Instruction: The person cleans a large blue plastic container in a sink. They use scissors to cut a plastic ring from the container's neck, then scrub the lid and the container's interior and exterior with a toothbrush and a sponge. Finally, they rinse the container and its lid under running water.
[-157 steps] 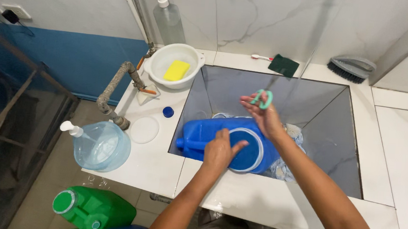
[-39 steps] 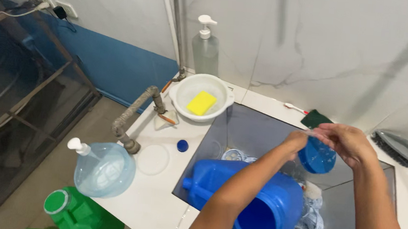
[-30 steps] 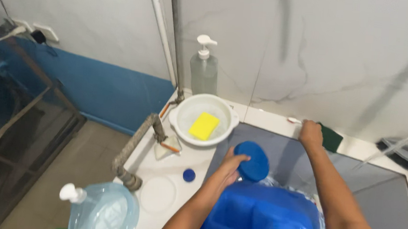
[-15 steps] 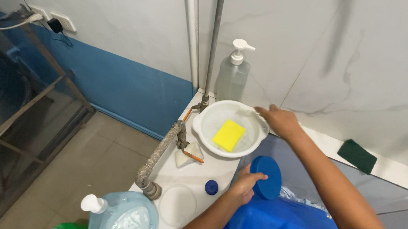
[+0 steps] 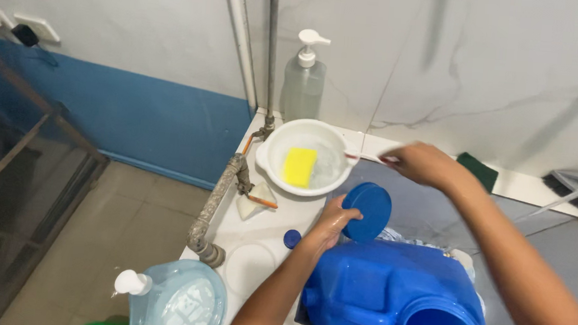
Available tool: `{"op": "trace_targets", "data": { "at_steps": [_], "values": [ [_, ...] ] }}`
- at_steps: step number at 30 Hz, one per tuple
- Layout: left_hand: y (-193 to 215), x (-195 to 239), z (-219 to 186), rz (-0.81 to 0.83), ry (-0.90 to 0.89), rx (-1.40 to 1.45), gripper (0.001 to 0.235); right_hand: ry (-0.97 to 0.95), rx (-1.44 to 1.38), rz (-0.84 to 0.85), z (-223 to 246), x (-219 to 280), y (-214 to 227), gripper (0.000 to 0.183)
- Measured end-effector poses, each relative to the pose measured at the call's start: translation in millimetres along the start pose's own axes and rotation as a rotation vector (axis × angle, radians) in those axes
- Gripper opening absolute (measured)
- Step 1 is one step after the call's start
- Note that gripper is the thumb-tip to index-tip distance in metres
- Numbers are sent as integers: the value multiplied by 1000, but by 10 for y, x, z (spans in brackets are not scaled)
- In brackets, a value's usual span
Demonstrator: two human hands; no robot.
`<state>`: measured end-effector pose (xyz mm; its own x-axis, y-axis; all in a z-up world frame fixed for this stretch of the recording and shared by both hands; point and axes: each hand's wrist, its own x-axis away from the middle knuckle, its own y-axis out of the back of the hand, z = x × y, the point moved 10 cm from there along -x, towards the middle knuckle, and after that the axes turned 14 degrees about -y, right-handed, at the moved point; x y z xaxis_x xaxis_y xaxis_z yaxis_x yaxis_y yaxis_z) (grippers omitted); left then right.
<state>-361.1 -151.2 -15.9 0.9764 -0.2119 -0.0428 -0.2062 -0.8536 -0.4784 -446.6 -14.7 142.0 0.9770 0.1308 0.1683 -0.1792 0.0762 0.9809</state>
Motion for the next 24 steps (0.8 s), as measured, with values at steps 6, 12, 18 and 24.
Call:
{"op": "trace_targets", "data": {
  "at_steps": [6,12,18,24],
  "values": [
    [-391,59,-50,331,58,-124,48,230,-200,-4,-350,1438,91,43],
    [-931,155,-63,569,73,-69,37,246,-194,-110,-592,2045,479,47],
    [-1126,123,-207,557,99,-106,48,129,-107,-97,-979,2268,530,58],
    [-1287,31,-299,540,54,-26,54,191,-237,-147,-1120,2384,578,55]
  ]
}}
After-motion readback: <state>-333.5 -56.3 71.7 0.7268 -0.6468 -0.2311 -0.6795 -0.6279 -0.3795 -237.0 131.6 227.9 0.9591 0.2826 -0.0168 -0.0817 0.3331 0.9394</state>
